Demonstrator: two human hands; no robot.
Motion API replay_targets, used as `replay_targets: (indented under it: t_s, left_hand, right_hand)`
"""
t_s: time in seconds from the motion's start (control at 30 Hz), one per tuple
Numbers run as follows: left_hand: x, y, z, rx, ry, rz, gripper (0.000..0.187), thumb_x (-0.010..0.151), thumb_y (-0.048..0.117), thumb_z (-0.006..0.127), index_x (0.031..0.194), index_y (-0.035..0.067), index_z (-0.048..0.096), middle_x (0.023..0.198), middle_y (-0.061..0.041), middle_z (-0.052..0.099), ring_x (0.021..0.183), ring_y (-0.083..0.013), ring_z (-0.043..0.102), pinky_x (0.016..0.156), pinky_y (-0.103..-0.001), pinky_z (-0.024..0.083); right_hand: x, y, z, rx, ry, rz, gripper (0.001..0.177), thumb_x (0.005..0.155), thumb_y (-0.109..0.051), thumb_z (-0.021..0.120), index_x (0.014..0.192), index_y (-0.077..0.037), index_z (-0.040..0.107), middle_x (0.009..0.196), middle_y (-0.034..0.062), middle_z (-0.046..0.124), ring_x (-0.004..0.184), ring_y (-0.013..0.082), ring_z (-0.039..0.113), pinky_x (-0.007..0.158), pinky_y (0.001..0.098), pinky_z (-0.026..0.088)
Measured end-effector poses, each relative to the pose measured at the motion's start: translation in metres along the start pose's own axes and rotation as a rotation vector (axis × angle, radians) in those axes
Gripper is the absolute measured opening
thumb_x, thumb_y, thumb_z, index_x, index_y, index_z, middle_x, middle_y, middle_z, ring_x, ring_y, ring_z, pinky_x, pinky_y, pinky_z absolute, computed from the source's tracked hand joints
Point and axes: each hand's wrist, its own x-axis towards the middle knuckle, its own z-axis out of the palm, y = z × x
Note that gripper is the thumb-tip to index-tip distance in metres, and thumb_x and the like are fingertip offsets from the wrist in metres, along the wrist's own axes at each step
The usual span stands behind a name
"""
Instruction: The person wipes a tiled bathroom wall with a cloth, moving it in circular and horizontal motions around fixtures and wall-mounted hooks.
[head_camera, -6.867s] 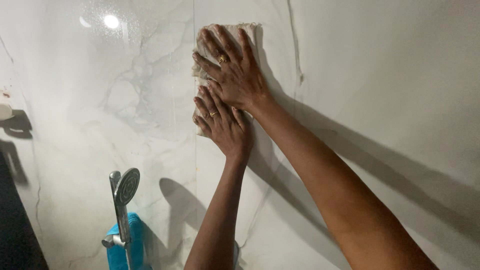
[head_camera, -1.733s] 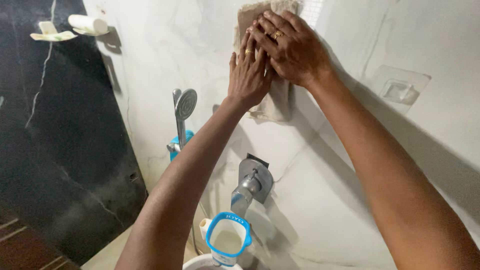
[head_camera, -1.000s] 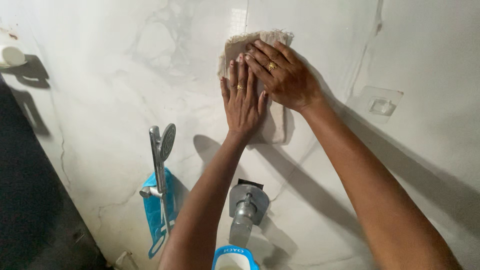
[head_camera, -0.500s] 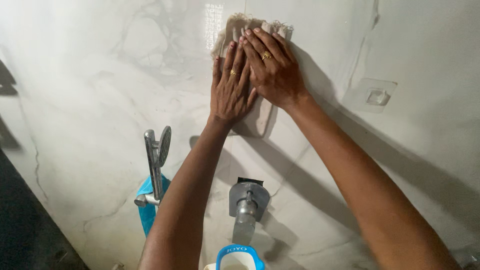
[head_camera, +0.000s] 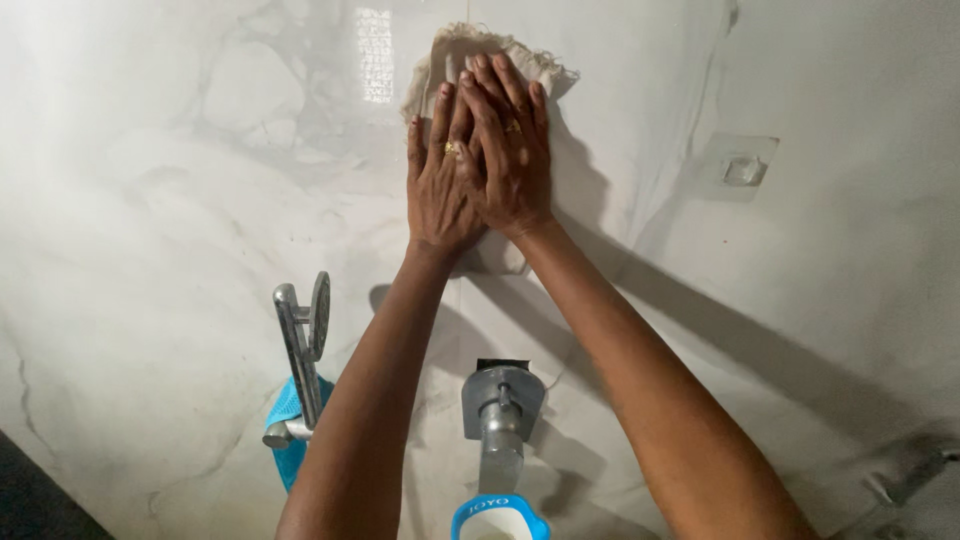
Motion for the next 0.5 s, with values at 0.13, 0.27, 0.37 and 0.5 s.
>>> replay_targets:
  t_s: [0.13,0.27,0.37,0.5]
  left_hand:
    - [-0.003,0.0,0.003,-0.019,-0.059,-0.02,0.075,0.107,0.058,0.033,0.166,0.017,0.014,0.173,-0.008,0.011,0.16,-0.0219,0.006,0.13,-0.047,0.001]
    - [-0.001,0.001,0.001,-0.013,-0.003,-0.046,0.072,0.108,0.057,0.032,0.166,0.018,0.014,0.174,-0.006,0.012,0.161,-0.0192,0.009,0.131,-0.046,0.002]
    - [-0.003,0.0,0.007,0.019,-0.017,-0.058,0.071,0.107,0.057,0.031,0.165,0.019,0.016,0.172,-0.005,0.014,0.159,-0.0192,0.01,0.13,-0.044,0.004]
    - [-0.008,-0.009,0.017,-0.013,0.122,-0.007,0.059,0.114,0.039,0.028,0.168,0.018,0.02,0.176,-0.001,0.019,0.163,-0.0168,0.015,0.135,-0.041,0.007]
  right_hand:
    - [-0.006,0.0,-0.003,0.016,-0.011,0.019,0.054,0.113,-0.043,0.034,0.154,-0.011,0.047,0.164,0.0089,0.046,0.16,0.0247,0.03,0.136,0.0501,0.013]
    - [-0.002,-0.002,0.0,-0.019,0.026,0.022,0.056,0.111,-0.046,0.03,0.154,-0.014,0.049,0.162,0.0049,0.048,0.158,0.0213,0.031,0.136,0.0493,0.014]
    - [-0.005,0.0,0.001,-0.013,0.033,0.022,0.056,0.111,-0.047,0.03,0.152,-0.015,0.051,0.162,0.0039,0.047,0.158,0.0205,0.031,0.135,0.0487,0.014]
    - [-0.008,0.0,0.004,0.026,0.052,0.07,0.052,0.114,-0.041,0.028,0.151,-0.016,0.053,0.162,0.0001,0.048,0.158,0.0184,0.034,0.136,0.0476,0.017]
